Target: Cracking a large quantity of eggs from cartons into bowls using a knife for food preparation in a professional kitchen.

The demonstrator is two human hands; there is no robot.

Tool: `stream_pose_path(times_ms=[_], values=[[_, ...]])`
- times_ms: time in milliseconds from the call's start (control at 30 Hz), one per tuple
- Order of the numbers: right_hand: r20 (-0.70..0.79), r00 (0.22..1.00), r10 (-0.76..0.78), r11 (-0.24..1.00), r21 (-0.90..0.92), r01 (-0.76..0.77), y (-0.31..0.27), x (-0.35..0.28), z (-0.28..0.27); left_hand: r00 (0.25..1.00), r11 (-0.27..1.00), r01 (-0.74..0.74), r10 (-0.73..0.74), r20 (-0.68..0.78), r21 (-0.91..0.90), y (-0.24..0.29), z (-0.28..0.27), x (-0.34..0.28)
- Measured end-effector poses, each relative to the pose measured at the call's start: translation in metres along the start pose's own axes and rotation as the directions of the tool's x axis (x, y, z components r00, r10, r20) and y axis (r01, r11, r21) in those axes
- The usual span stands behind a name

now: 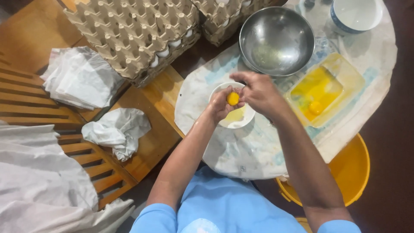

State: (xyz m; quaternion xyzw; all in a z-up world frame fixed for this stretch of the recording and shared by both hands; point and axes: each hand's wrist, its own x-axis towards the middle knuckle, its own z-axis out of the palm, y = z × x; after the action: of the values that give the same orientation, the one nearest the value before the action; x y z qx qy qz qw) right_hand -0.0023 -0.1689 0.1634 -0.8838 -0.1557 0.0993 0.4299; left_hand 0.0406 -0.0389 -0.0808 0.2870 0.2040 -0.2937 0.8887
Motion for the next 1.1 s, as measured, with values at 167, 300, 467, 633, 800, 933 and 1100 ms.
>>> stream_pose_path(times_ms=[167, 300, 467, 633, 800, 933, 1100], values=[[-0.227, 0.923, -0.312, 0.95, -0.108, 0.295, 0.008, -0.005, 0.01, 0.999, 0.999, -0.015, 0.017, -0.036, 0.052, -0.001, 0.0, -0.004], [-0.17, 0.949, -0.266, 0.936, -0.28, 0.212, 0.118, 0.007, 0.065, 0.989, 0.993, -0.108, 0.111, -0.093, 0.041, -0.006, -0.013, 0.011], [-0.011, 0.923, 0.383, 0.628, 0.736, -0.252, 0.18, 0.015, 0.097, 0.992, 0.949, -0.086, 0.111, -0.067, 0.302, 0.013, 0.028, -0.04], [0.271, 0.927, 0.26, 0.043, 0.956, -0.291, 0.161, 0.008, 0.096, 0.988, 0.92, -0.105, 0.141, -0.068, 0.378, 0.02, 0.049, -0.062], [0.246, 0.949, 0.196, 0.075, 0.961, -0.265, 0.189, 0.017, 0.105, 0.984, 0.837, -0.143, 0.177, -0.013, 0.529, 0.041, 0.09, -0.108], [0.24, 0.95, 0.198, 0.107, 0.958, -0.265, 0.124, 0.002, 0.074, 0.946, 0.634, -0.194, 0.323, -0.028, 0.749, 0.052, 0.081, -0.102], [0.245, 0.959, 0.14, 0.086, 0.962, -0.258, 0.131, 0.004, 0.066, 0.884, 0.576, -0.18, 0.451, -0.126, 0.797, 0.047, 0.057, -0.087]])
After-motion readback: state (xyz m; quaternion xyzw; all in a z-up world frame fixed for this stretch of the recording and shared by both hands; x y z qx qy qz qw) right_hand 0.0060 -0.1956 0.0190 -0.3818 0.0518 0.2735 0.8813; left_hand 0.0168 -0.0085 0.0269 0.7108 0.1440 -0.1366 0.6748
